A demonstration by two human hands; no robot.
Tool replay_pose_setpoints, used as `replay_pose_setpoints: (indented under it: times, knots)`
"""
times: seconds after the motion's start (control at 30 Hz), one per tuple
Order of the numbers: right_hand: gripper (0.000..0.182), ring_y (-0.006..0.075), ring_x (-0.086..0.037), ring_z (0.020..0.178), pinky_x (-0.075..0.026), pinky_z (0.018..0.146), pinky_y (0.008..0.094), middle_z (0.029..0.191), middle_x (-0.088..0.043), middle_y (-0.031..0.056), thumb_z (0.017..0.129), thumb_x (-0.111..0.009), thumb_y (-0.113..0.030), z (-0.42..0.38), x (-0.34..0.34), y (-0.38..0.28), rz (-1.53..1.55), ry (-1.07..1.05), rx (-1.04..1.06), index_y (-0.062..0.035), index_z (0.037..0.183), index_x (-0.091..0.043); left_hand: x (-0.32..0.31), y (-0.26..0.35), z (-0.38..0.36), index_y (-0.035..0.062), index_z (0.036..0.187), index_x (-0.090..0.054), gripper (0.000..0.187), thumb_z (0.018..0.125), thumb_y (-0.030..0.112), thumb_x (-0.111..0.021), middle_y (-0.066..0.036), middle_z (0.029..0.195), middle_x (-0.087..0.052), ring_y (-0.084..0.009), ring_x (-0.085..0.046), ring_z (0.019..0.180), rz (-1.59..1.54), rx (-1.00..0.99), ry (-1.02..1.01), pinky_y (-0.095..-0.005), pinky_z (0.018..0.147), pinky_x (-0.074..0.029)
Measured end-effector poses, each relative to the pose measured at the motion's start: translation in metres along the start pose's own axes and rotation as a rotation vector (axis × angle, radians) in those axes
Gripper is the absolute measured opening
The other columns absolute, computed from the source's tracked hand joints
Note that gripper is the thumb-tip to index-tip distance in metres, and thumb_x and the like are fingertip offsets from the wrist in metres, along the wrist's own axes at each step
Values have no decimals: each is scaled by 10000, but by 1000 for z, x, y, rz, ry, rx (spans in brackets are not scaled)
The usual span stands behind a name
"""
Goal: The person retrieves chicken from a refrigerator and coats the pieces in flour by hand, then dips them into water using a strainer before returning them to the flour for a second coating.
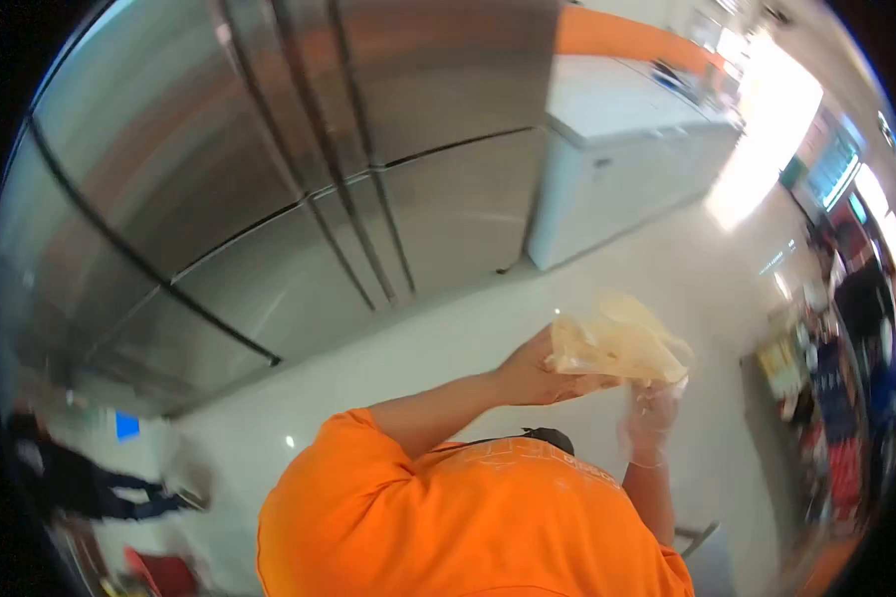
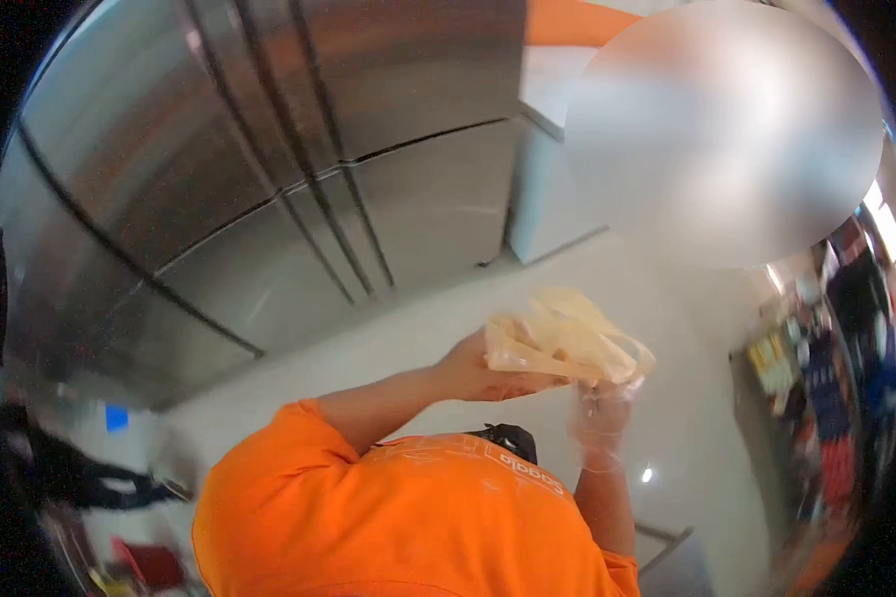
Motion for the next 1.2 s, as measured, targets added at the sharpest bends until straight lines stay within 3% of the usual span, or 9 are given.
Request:
replay_pose_setpoints:
  times: [0.07,0.17,0.33,0.53,0.83,1.0,1.1,1.17,1.2]
  knots:
    - [272,277,-529,864,-433,715,349,915,-549,109,711,-583,2,42,-31,8,163,8,54,-46,978,-556,59,49,-6,86,1305,-283,823,657,289,-746,-143,1316,-299,-295,-316,1218,1247,-96,197,-401,1005,-291]
    - [223,302,-532,774,-427,636,363,834,-555,111,703,-563,-24,117,-71,-30,95,-65,376,-51,923,-582,201,132,-69,31,1332,-221,1003,578,393,-774,-202,1344,-248,-351,-226,1258,1696,227,533,-416,1043,-209]
    - [197,316,-508,780,-409,645,384,890,-548,127,725,-538,-69,164,-85,-22,185,-168,356,-51,916,-585,239,320,-155,23,1333,-200,925,652,341,-739,-211,1254,-352,-332,-354,1179,1615,-268,1630,-416,971,-319]
    - [227,322,-508,824,-403,674,402,925,-546,142,740,-527,-62,205,-148,-36,127,-86,468,-36,962,-564,272,453,-126,31,1339,-156,948,637,234,-759,-234,1233,-351,-370,-368,1143,1475,-860,1896,-420,954,-328]
    - [241,296,-529,836,-428,736,401,976,-561,123,747,-527,-20,209,-217,-61,88,-173,494,-10,987,-549,284,445,-115,31,902,-383,478,601,94,-749,-124,887,-505,-210,-530,820,1279,-886,1941,-337,710,-439]
    - [148,279,-571,797,-451,719,376,830,-601,141,740,-537,-85,226,-309,-81,828,-810,-193,-14,858,-590,194,332,-198,-21,1217,-280,782,614,122,-757,-159,1187,-377,-226,-408,1069,1272,-859,1944,-339,873,-382]
    - [116,276,-580,787,-478,688,355,823,-596,164,759,-507,-52,236,-337,-149,638,-882,563,-2,830,-584,139,218,-352,61,1330,-230,802,669,99,-683,-117,1264,-373,-266,-400,1133,821,-974,1918,-424,936,-357]
    - [120,275,-582,780,-487,673,353,826,-593,177,756,-490,-31,234,-359,-189,701,-1006,701,11,826,-577,83,169,-430,83,1270,-387,620,787,441,-540,-115,1270,-409,-288,-378,1182,1030,-1124,1443,-454,962,-342]
    - [122,274,-584,776,-491,666,351,827,-591,183,755,-481,-20,229,-367,-211,728,-1068,759,18,824,-574,47,154,-438,107,1319,-290,879,696,705,-458,-106,1349,-304,-313,-319,1212,200,-1703,1849,-502,985,-288]
Point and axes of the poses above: each hand's wrist, its own z-axis towards the middle knuckle, its own x-axis out of the back of the hand, y = z × x, the point moved 6 cm from there along z, towards the middle knuckle
